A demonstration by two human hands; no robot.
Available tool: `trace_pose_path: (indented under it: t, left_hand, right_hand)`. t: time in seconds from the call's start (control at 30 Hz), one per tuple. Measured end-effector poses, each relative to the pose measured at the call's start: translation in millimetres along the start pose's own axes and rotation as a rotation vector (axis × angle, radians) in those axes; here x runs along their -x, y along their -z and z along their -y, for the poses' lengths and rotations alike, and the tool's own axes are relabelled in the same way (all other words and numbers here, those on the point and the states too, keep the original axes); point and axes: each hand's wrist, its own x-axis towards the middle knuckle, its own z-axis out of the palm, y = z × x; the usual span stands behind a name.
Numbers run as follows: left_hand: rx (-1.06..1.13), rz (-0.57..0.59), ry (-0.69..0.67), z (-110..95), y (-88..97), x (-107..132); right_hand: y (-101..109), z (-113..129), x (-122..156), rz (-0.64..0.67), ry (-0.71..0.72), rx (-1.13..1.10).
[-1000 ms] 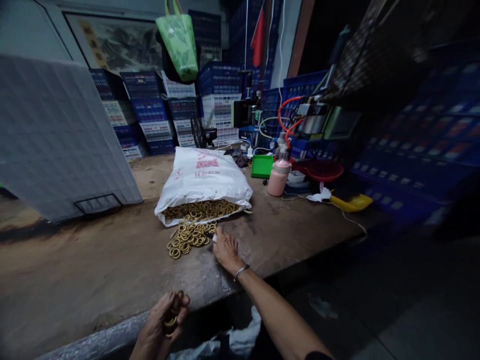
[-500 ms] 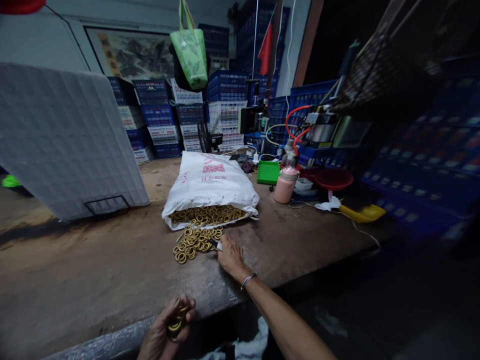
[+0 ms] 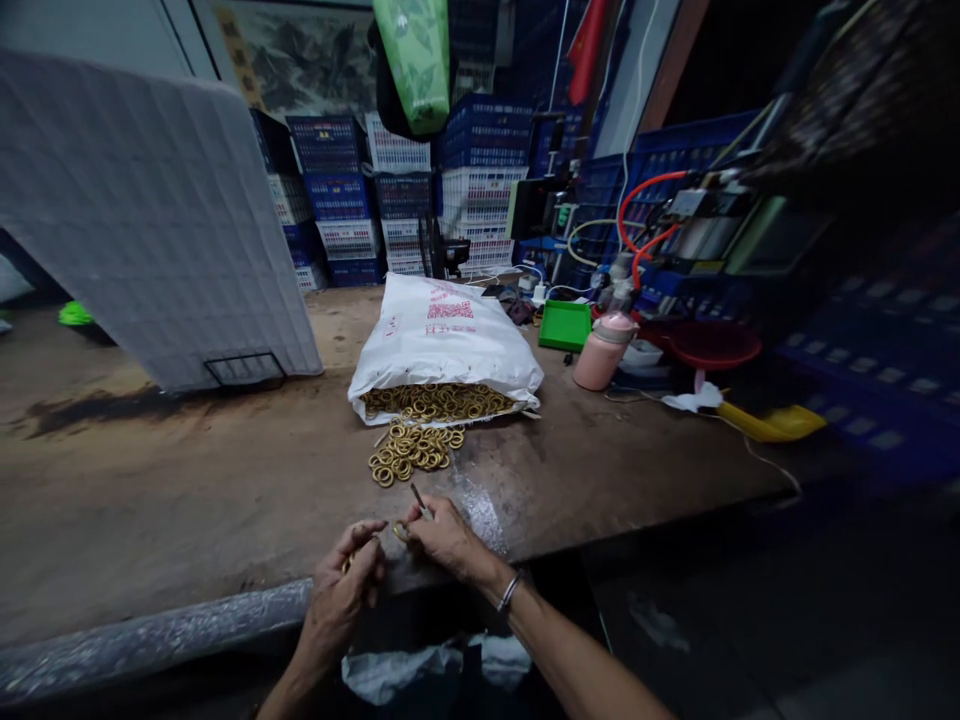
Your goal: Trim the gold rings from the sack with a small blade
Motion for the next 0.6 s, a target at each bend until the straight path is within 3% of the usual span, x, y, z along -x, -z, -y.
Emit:
trace_pose_path:
  t: [0.17, 0.6]
  left_hand:
    - [-0.138, 0.037, -0.153, 0.8, 2.0, -0.2]
    - [-0.126, 0.126, -0.165, 5.8, 5.7, -0.4]
  right_hand:
    - [-6.5, 6.0, 7.9, 0.136, -0.139, -0.209]
    - [-13.0, 15.2, 14.3, 0.293, -0.243, -0.297]
